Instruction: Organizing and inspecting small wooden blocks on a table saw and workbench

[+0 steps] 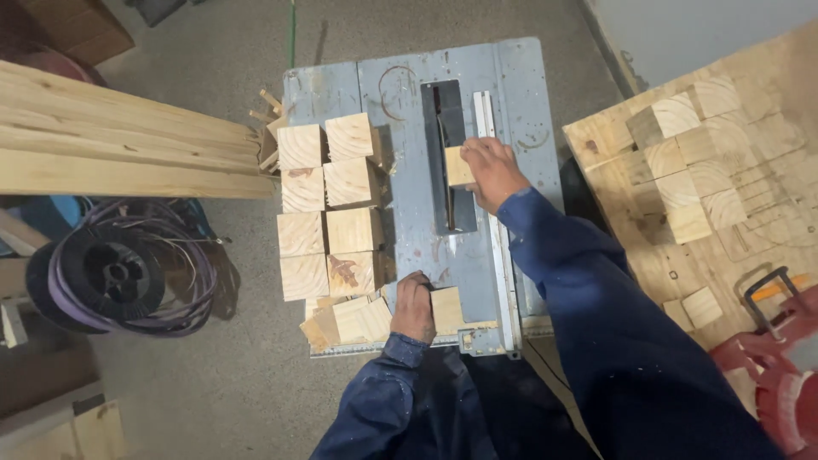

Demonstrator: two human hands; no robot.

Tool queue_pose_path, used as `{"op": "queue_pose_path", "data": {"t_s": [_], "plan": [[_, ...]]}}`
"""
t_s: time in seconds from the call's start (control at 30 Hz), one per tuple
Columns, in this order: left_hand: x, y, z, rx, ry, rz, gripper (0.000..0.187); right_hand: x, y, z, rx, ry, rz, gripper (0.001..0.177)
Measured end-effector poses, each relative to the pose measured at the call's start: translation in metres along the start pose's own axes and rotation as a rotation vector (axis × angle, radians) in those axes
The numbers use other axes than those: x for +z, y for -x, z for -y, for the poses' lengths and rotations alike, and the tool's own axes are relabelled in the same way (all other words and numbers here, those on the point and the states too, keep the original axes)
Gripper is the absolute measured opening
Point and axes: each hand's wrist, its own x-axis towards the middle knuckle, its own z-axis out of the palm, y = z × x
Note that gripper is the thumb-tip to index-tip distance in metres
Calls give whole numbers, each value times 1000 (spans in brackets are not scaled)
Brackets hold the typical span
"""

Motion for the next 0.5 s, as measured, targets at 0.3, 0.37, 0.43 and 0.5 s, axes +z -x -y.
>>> {"op": "queue_pose_path", "data": {"t_s": [0.3,0.37,0.43,0.5], "plan": [[6,5,7,-29,-16,21,20,-6,65,48,26,-1,13,46],[-1,1,1,-38,-13,105,21,-11,81,62,25,3,14,55],[-10,-1,-7,-49,-12,194,29,-14,102,79,25,1,17,64],[-19,-7,-17,131,-95,273,29,-17,124,92,53,-85,26,58]]}}
